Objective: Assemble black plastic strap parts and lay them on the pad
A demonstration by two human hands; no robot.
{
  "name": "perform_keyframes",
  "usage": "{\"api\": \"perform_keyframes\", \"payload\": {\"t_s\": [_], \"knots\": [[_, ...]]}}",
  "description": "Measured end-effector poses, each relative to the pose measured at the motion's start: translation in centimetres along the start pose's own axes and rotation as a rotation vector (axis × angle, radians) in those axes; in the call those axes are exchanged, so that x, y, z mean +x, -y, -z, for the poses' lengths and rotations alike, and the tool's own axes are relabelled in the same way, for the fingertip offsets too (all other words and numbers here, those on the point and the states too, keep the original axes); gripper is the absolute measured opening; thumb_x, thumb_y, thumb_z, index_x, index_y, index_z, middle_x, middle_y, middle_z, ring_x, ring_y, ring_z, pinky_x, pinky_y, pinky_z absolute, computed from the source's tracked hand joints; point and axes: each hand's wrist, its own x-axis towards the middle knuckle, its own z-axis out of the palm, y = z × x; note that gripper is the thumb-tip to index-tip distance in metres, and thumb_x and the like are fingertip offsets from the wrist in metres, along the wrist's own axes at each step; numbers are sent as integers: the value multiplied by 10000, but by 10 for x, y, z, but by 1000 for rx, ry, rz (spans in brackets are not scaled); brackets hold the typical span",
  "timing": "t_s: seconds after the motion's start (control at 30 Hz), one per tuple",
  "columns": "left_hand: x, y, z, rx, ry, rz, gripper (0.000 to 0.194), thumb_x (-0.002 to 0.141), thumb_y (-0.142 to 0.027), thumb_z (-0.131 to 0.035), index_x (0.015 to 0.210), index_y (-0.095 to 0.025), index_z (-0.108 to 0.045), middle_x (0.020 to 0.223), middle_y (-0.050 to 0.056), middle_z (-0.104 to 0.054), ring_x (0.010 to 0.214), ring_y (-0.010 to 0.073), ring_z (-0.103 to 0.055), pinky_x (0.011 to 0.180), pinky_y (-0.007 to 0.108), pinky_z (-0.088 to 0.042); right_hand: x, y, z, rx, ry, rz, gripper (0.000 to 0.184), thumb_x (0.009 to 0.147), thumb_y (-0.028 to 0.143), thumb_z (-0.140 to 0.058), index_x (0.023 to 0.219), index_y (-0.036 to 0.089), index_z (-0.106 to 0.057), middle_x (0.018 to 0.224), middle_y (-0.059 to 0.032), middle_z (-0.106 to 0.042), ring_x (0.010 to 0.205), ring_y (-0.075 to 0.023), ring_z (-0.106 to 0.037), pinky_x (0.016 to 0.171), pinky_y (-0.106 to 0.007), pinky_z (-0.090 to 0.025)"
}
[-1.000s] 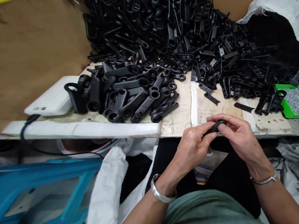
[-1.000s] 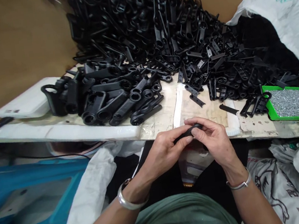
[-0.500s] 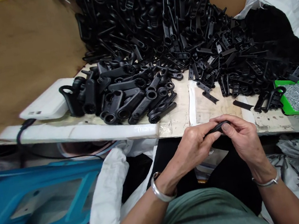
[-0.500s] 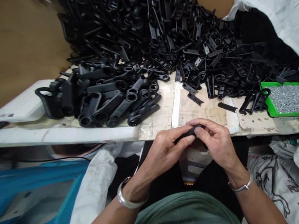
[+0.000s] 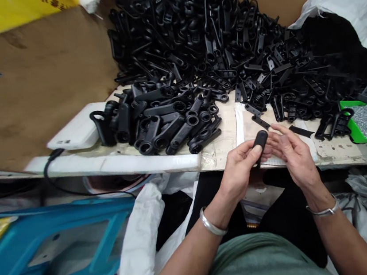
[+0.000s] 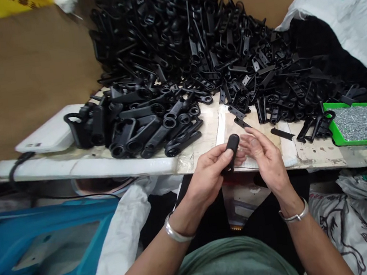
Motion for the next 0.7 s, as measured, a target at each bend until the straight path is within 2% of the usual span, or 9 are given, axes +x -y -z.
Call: {"api": "perform_keyframes", "payload": {"t_s": [0.1,0.23,0.3,0.33,0.43,0.5,0.57,0.63,0.7], "knots": [[0,-3,-2,-177,-56,-7,259,709,-343,-784,878,-155,-724,975,73,-742,896,155,-658,862,267,-495,-14,0,-9,-100,-59,65,319,879,434,-618,1138,248,-607,1133,-62,-680,1043,-198,-658,910,-373,-552],[-2,0,-3,-166,-22,-3,306,761,-357,-728,1003,-171,-706,1120,79,-711,1024,183,-645,948,321,-483,-29,-3,-26,-319,32,111,306,822,328,-684,1104,233,-612,1069,-57,-692,977,-203,-655,879,-364,-548],[-4,1,1,-41,-3,-44,351,806,-379,-673,1087,-169,-672,1166,96,-690,1063,208,-638,962,359,-486,-28,-1,-27,-381,24,149,223,848,297,-642,1059,224,-635,1010,-49,-705,906,-195,-660,849,-357,-546],[-5,1,5,54,-14,-107,376,819,-376,-657,1137,-175,-645,1209,103,-669,1101,222,-623,970,376,-484,-27,1,-24,-411,21,169,182,860,282,-619,1030,222,-647,976,-45,-708,874,-191,-659,832,-356,-545],[-10,-8,19,496,-66,-423,465,796,-303,-685,1236,-200,-578,1353,112,-573,1278,255,-498,1051,412,-418,-21,10,-10,-511,72,261,143,867,237,-600,990,232,-674,956,-41,-706,913,-204,-645,863,-371,-521],[-12,-17,26,809,-25,-569,413,784,-236,-689,1187,-203,-602,1271,103,-622,1257,258,-506,1070,431,-387,-18,15,0,-548,112,329,143,872,212,-595,979,242,-685,982,-42,-696,979,-208,-626,909,-374,-495],[-15,-23,29,980,44,-564,257,797,-194,-657,1054,-197,-641,1041,76,-693,1069,240,-605,988,417,-446,-17,16,6,-532,106,362,146,873,198,-597,979,246,-685,1004,-42,-682,1000,-201,-616,921,-360,-486],[-17,-23,27,969,56,-483,128,804,-179,-630,931,-193,-637,883,44,-679,891,204,-633,836,349,-508,-18,14,8,-490,71,353,144,872,204,-605,992,244,-674,1024,-42,-668,1004,-194,-617,898,-337,-497],[-18,-18,23,837,55,-375,90,799,-191,-628,887,-186,-618,871,37,-663,836,182,-633,736,290,-518,-20,9,7,-462,53,321,121,878,231,-608,985,237,-665,1031,-47,-662,992,-194,-626,851,-319,-514]]}}
